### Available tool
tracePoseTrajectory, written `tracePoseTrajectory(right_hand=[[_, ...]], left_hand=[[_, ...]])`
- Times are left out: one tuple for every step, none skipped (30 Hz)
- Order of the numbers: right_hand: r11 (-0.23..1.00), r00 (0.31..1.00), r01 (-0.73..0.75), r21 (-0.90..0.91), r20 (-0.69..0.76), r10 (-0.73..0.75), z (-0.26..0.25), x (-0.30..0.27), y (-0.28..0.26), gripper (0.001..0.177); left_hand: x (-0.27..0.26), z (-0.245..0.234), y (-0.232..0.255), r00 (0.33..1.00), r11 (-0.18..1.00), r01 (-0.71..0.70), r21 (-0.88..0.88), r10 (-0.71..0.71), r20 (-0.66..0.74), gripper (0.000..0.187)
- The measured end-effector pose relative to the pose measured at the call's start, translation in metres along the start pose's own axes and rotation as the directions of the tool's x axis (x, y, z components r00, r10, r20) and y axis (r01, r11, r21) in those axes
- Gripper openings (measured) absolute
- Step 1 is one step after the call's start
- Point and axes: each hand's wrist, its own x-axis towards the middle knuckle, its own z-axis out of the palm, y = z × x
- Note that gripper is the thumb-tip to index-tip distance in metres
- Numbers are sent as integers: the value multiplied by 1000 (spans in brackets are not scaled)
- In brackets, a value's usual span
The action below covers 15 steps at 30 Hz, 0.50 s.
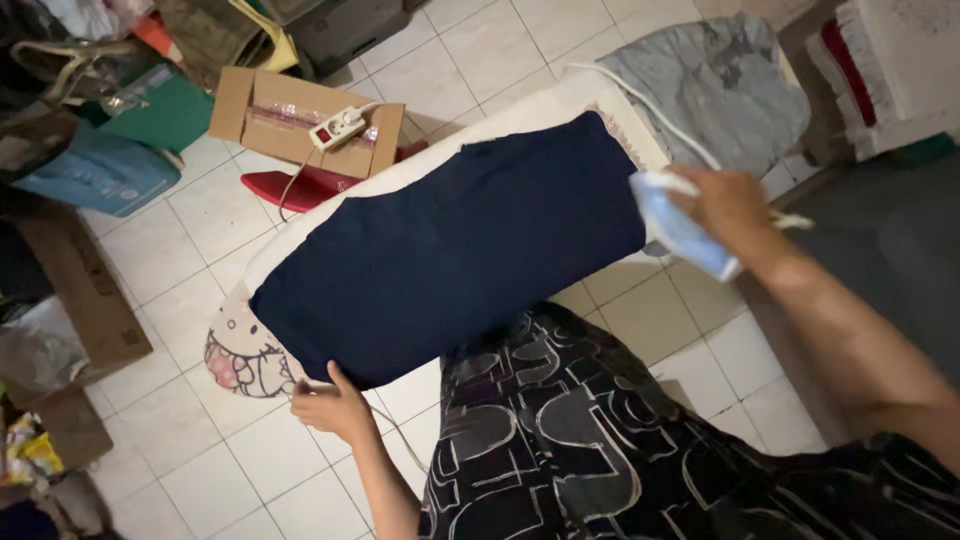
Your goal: The person irons a dark blue dress with gold embroidery on an ironing board, smoothing out the fabric and using an iron to press various sections before folding it.
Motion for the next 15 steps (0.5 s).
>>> tracePoseTrajectory(right_hand=[[993, 998, -56, -104, -31, 53, -2, 4, 20, 49], [985, 990, -98, -141, -110, 83, -2, 11, 40, 48], [974, 976, -142, -174, -190, 108, 0, 26, 60, 49], [967, 955, -232, -105, -212, 206, 2, 45, 80, 56], [947, 926, -318, -34, -225, 303, 5, 65, 98, 64], [960, 930, -279, 20, -245, 275, 10, 76, 114, 62], [969, 932, -237, 73, -266, 248, 16, 85, 127, 60], [973, 931, -192, 129, -290, 222, 24, 92, 136, 59], [970, 932, -183, 158, -287, 222, 32, 97, 142, 58], [967, 933, -175, 186, -281, 223, 40, 99, 145, 57], [962, 935, -167, 215, -276, 224, 47, 101, 146, 56], [976, 901, -169, 135, -380, 209, 58, 100, 139, 54], [982, 858, -179, 57, -479, 184, 73, 90, 125, 53], [981, 805, -192, -19, -575, 146, 83, 78, 110, 54], [990, 826, -116, -78, -562, 53, 101, 56, 83, 62]], left_hand=[[-2, -4, -1, 1000, 1000, 2, -3, -2, -8, 76], [-4, -7, 1, 1000, 1000, 0, -5, 0, -13, 71], [-5, -6, 4, 999, 999, -39, 2, 39, -35, 66], [-7, -8, 6, 996, 997, -75, 12, 76, -54, 61], [-8, -8, 9, 991, 993, -112, 23, 113, -72, 56], [-9, -9, 11, 986, 990, -136, 47, 139, -89, 49], [-10, -9, 14, 980, 985, -159, 71, 166, -106, 43], [-9, -9, 18, 973, 978, -184, 96, 195, -126, 36], [-8, -9, 21, 994, 995, -97, 19, 98, -55, 35], [-8, -9, 22, 1000, 999, -4, -51, 5, 24, 33], [-10, -11, 21, 991, 989, 95, -114, -82, 108, 32], [-9, -10, 20, 989, 981, 118, -156, -103, 104, 34], [-6, -5, 21, 987, 970, 141, -199, -123, 99, 37], [-2, -5, 19, 985, 956, 162, -244, -144, 91, 40], [-3, -10, 14, 969, 888, 236, -394, -186, 159, 40]])
